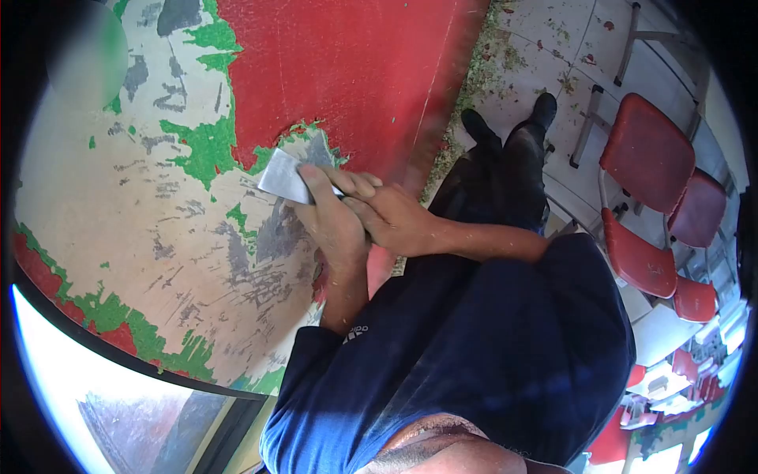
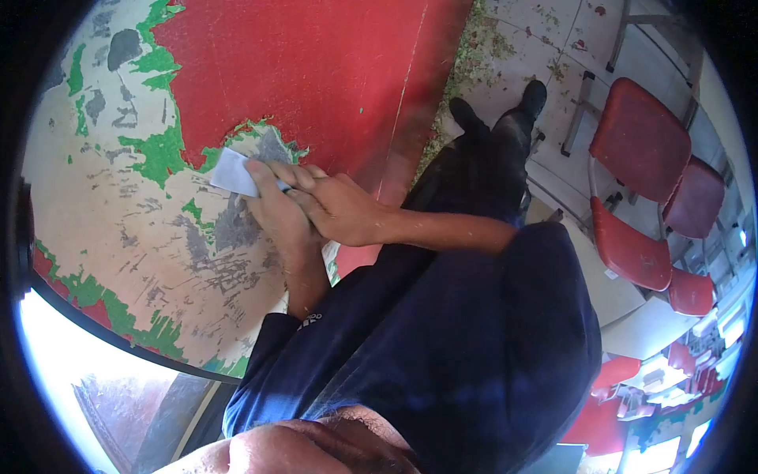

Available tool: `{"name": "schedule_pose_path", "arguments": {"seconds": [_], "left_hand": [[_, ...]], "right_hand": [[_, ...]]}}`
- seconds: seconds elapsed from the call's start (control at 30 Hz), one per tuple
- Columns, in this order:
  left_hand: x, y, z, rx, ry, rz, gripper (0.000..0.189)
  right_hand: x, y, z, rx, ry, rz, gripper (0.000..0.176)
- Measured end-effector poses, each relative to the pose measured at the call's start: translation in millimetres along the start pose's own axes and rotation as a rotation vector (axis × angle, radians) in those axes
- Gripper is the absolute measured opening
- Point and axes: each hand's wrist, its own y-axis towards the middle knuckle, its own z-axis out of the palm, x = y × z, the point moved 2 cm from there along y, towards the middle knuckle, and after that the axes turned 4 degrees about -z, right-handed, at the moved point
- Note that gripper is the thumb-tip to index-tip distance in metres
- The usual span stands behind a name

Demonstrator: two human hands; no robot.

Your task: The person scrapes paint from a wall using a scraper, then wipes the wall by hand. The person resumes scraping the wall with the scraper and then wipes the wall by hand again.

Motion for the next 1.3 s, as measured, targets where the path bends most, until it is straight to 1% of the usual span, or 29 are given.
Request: {"name": "schedule_pose_path", "arguments": {"seconds": [0.03,0.07,0.1,0.17,0.2,0.27,0.3,0.33,0.37,0.4,0.43,0.47,0.53,0.6,0.67,0.7,0.77,0.83,0.93,0.97,1.0,1.07,1.1,1.13,1.23,1.27,1.3], "left_hand": [[-10,0,4,-0.018,-0.016,-0.026,0.041],[-24,3,16,-0.038,0.043,0.02,0.039],[-21,0,14,-0.027,0.024,0.003,0.04],[-11,-4,5,0.028,-0.001,-0.03,0.042],[13,-8,-7,-0.029,0.039,-0.083,0.044],[13,-4,2,-0.005,0.02,-0.09,0.044],[15,-7,2,-0.016,0.015,-0.108,0.044],[12,-5,8,-0.077,0.008,-0.129,0.044],[16,-6,4,-0.067,0.019,-0.123,0.045],[22,-1,3,-0.036,0.025,-0.106,0.045],[24,3,4,0.008,0.031,-0.089,0.045],[24,-2,5,-0.025,0.022,-0.116,0.045],[19,1,10,-0.014,0.011,-0.141,0.044],[17,0,11,-0.013,0.038,-0.147,0.044],[17,5,15,0.002,0.103,-0.104,0.044],[23,-1,10,-0.004,0.075,-0.118,0.044],[36,-9,-4,0.005,0.026,-0.128,0.044],[29,-1,5,0.015,0.031,-0.134,0.044],[15,7,19,0.014,0.018,-0.145,0.043],[6,6,18,0.01,0.032,-0.14,0.043],[20,1,7,0.029,0.011,-0.161,0.043],[30,3,4,0.029,0.001,-0.162,0.044],[32,1,7,0.011,-0.006,-0.179,0.045],[24,5,14,0.009,0.027,-0.206,0.045],[30,10,10,0.011,0.143,-0.146,0.044],[35,5,5,0.031,0.044,-0.205,0.045],[36,2,0,0.026,0.075,-0.209,0.045]], "right_hand": [[7,4,1,-0.041,-0.035,-0.056,0.037],[10,7,0,0.04,-0.006,0.015,0.038],[13,12,-6,0.117,0.016,0.079,0.038],[14,7,-10,0.128,0.069,0.133,0.037],[7,-8,-7,0.064,0.09,0.122,0.035],[-4,-18,-5,-0.027,0.069,0.075,0.035],[-7,-16,-11,0.042,0.051,0.145,0.034],[-10,-11,-16,0.122,0.049,0.218,0.033],[-11,-9,-15,0.208,0.05,0.283,0.032],[-9,-6,-16,0.093,0.054,0.121,0.03],[-10,-7,-15,-0.011,0.039,0.05,0.029],[-12,-11,-9,-0.122,0.026,-0.016,0.028],[-7,-7,-13,-0.086,0.05,0.054,0.028],[-5,-8,-23,0.2,0.141,0.344,0.029],[-12,-10,-22,0.146,0.103,0.249,0.031],[-13,-12,-19,0.116,0.096,0.203,0.032],[-6,-21,-13,0.09,0.15,0.263,0.035],[-1,-17,-19,0.07,0.154,0.269,0.036],[-6,-9,-20,0.058,0.095,0.188,0.036],[-11,-18,-9,0.033,0.071,0.143,0.038],[-17,-13,-11,-0.016,0.014,0.076,0.041],[-14,-13,-14,-0.034,0.093,0.086,0.04],[-13,-18,-14,-0.03,0.138,0.11,0.04],[-18,-13,-15,-0.024,0.069,0.135,0.041],[-35,-12,-17,0.137,0.073,0.179,0.038],[-23,-16,-10,-0.148,0.131,0.029,0.033],[-19,-18,-6,-0.14,0.123,0.042,0.032]]}}
